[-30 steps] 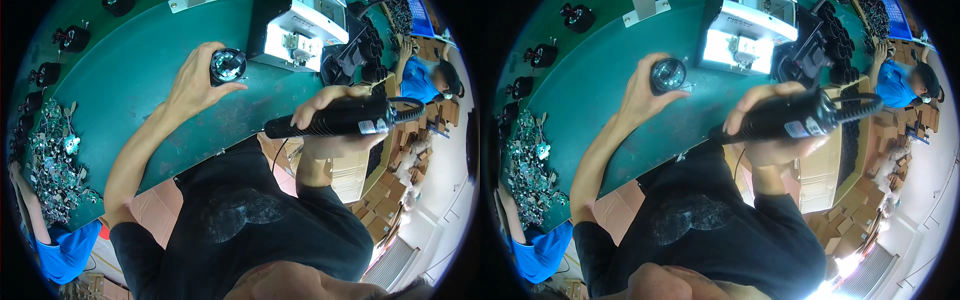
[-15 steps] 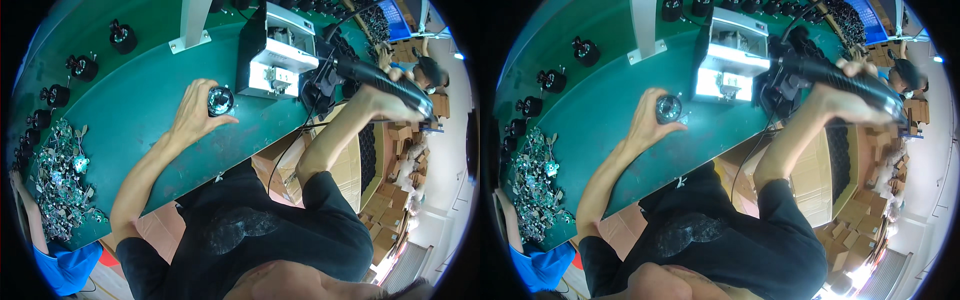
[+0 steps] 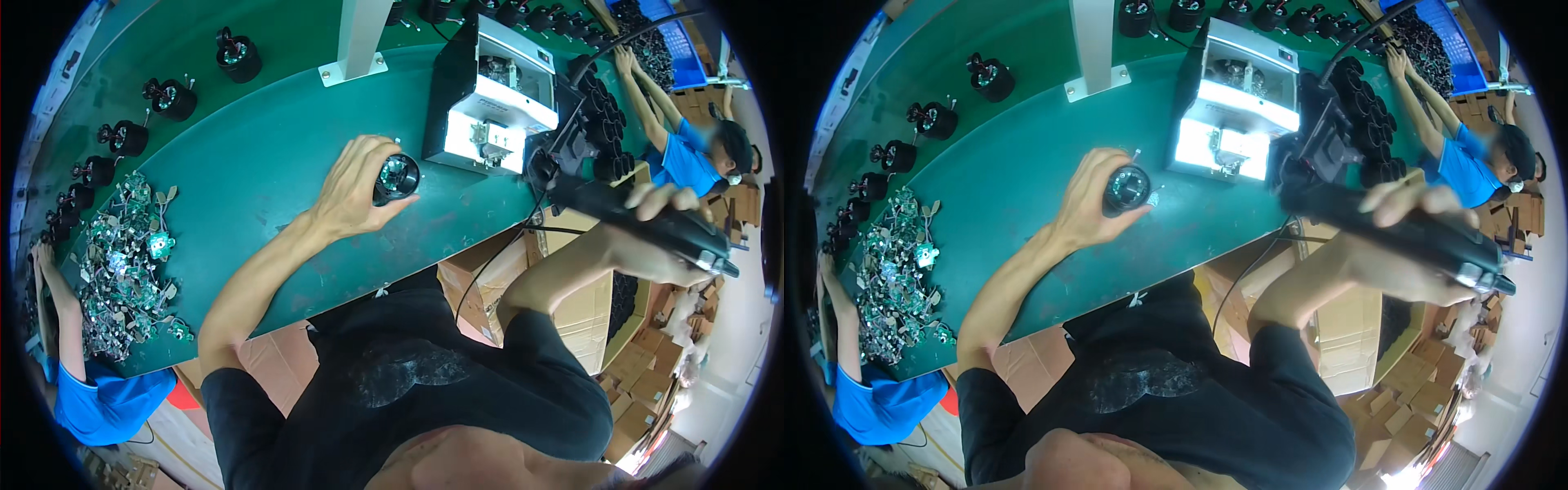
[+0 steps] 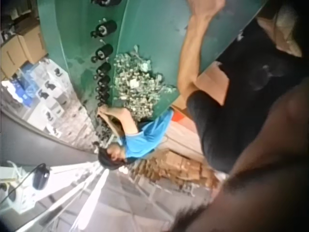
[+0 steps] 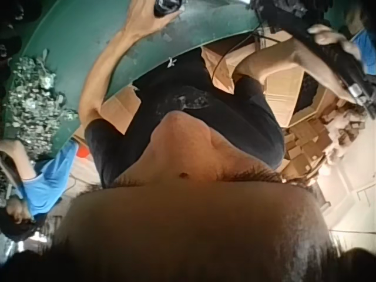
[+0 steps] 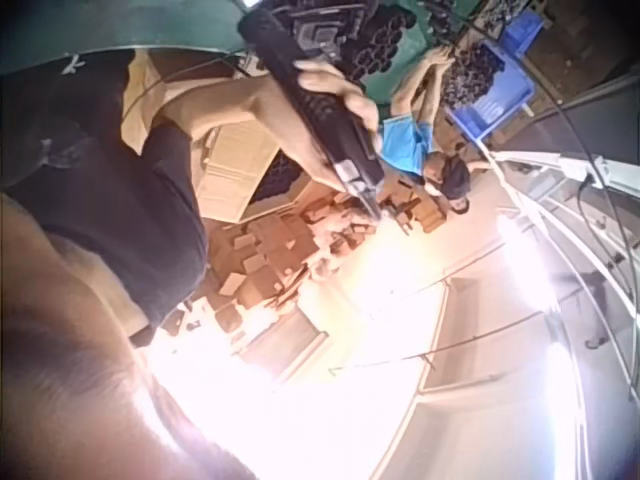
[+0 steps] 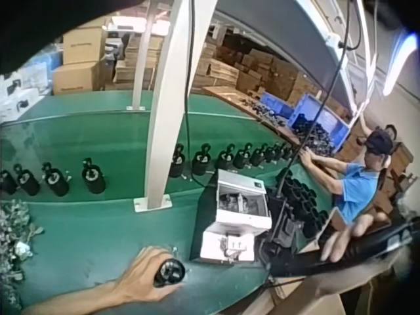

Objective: Assemble small electronic housings using an electric screwdriver.

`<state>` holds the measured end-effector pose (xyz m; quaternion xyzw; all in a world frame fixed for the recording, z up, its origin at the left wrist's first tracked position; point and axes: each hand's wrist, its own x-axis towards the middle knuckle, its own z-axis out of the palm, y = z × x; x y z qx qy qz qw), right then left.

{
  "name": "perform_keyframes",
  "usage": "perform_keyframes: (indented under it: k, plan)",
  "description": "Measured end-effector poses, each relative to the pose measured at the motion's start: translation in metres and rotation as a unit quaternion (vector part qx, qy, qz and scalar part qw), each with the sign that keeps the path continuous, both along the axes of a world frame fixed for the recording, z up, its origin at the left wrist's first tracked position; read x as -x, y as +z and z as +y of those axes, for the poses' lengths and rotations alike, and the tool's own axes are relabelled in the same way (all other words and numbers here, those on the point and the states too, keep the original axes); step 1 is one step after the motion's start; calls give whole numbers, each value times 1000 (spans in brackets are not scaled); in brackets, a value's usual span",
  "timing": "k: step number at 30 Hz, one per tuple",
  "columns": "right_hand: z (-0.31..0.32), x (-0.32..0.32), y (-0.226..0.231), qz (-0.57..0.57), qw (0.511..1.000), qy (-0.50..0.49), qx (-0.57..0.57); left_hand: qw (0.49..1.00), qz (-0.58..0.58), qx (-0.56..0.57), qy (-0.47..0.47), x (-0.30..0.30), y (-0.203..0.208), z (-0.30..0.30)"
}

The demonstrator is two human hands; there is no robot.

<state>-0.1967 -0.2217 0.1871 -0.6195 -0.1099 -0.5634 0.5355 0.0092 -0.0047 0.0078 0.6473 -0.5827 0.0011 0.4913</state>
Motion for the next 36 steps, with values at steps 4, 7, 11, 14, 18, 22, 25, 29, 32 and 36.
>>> perform_keyframes:
  k: [4,7,11,14,18,22,25,29,32,36]
  plan:
    - [42,-22,-61,11,994,5,-113,987,-63,83,126,-23,26,-2]
    - [57,-25,-94,37,986,-57,-151,935,-14,191,297,-74,56,-10]
    - [63,-25,-108,74,989,-64,-107,937,52,99,330,-131,80,-35]
    - [68,-27,-107,83,985,-78,-128,939,84,-98,319,-162,79,-54]
    - [65,-25,-111,78,986,-75,-125,926,108,-200,302,-181,62,-58]
    - [63,-20,-115,72,987,-75,-121,938,68,-190,282,-194,73,-67]
    - [58,-19,-114,67,987,-80,-120,961,-57,-180,200,-205,107,-83]
    - [58,-18,-116,78,990,-66,-97,964,-106,-239,55,-231,87,-116]
    - [61,-19,-114,84,988,-80,-100,960,-135,-243,-28,-255,56,-145]
    - [68,-24,-107,88,981,-116,-131,958,-170,-201,-109,-283,25,-174]
